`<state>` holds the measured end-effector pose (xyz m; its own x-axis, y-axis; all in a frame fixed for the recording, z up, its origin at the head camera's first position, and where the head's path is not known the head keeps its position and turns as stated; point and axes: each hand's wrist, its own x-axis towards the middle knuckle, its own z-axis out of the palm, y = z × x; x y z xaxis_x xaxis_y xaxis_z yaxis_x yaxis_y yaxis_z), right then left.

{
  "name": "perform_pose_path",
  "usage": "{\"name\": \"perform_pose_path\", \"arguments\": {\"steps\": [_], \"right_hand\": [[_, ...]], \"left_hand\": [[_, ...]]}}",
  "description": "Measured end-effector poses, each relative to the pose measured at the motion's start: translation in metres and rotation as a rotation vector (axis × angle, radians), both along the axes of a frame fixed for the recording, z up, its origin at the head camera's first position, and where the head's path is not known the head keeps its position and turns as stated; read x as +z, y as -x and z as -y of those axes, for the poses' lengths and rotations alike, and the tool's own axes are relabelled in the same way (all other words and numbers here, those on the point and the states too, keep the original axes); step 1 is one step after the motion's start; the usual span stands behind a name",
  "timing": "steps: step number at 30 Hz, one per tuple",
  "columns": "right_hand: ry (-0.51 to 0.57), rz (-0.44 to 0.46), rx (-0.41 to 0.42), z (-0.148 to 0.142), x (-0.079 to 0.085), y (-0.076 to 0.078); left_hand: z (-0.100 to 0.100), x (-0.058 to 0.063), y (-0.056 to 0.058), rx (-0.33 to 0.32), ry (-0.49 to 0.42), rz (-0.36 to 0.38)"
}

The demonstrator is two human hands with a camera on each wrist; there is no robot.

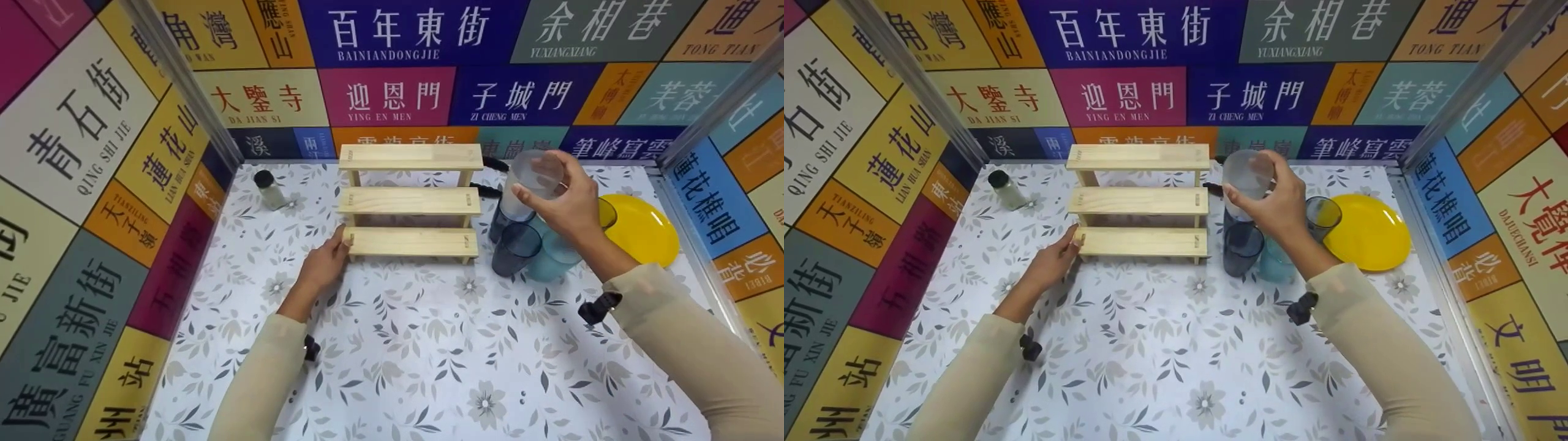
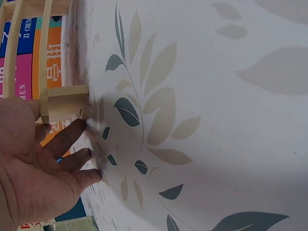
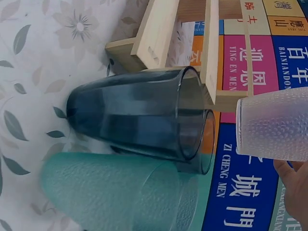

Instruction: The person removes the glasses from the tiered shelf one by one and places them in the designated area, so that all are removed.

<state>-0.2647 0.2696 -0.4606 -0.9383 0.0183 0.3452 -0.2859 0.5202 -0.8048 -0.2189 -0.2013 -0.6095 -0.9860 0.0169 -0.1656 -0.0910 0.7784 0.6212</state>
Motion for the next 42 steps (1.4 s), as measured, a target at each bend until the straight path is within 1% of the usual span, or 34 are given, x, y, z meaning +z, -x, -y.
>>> {"name": "perform_pose_path", "arguments": {"steps": [3,8,11,17,22,27,28,32,33,34,35,36,37,38,39,40,42], "right_hand": [[0.011,0.019,-0.014,-0.009,-0.003,-0.005],[0.027,0.071,-0.041,-0.023,-0.005,-0.012],[0.041,0.082,-0.054,-0.031,-0.007,-0.015],[-0.013,0.097,-0.113,-0.046,-0.011,-0.023],[-0.012,0.105,-0.143,-0.058,-0.013,-0.030],[-0.003,0.142,-0.173,-0.071,-0.015,-0.036],[0.001,0.147,-0.176,-0.074,-0.015,-0.038],[0.003,0.155,-0.192,-0.084,-0.014,-0.041],[-0.001,0.155,-0.200,-0.086,-0.014,-0.042],[-0.003,0.154,-0.207,-0.088,-0.014,-0.043],[-0.005,0.151,-0.213,-0.090,-0.014,-0.044],[-0.006,0.150,-0.219,-0.093,-0.015,-0.045],[-0.007,0.151,-0.226,-0.095,-0.015,-0.046],[-0.009,0.151,-0.232,-0.097,-0.015,-0.047],[-0.010,0.151,-0.238,-0.099,-0.016,-0.048],[-0.009,0.151,-0.243,-0.101,-0.016,-0.049],[-0.009,0.155,-0.253,-0.105,-0.018,-0.051]], "left_hand": [[0.000,0.000,0.000,0.002,-0.007,0.005],[-0.001,-0.002,-0.001,0.004,-0.005,-0.006],[-0.001,-0.002,-0.002,0.008,-0.008,-0.010],[-0.001,0.000,-0.003,0.027,-0.015,-0.003],[-0.002,-0.001,-0.003,0.031,-0.020,-0.023],[-0.001,-0.001,-0.003,0.025,-0.024,-0.014],[0.001,-0.006,-0.001,0.020,-0.011,-0.032],[0.004,-0.011,0.003,0.010,-0.021,-0.038],[0.007,-0.019,0.006,0.005,-0.007,-0.056],[0.008,-0.021,0.008,0.003,-0.008,-0.058],[0.008,-0.020,0.009,0.005,-0.024,-0.041],[0.008,-0.022,0.011,0.004,-0.018,-0.048],[0.011,-0.029,0.013,0.001,-0.001,-0.068],[0.011,-0.030,0.014,0.001,0.001,-0.071],[0.011,-0.032,0.014,0.000,0.021,-0.090],[0.009,-0.026,0.012,0.003,0.007,-0.076],[0.007,-0.021,0.009,0.002,0.008,-0.081]]}}
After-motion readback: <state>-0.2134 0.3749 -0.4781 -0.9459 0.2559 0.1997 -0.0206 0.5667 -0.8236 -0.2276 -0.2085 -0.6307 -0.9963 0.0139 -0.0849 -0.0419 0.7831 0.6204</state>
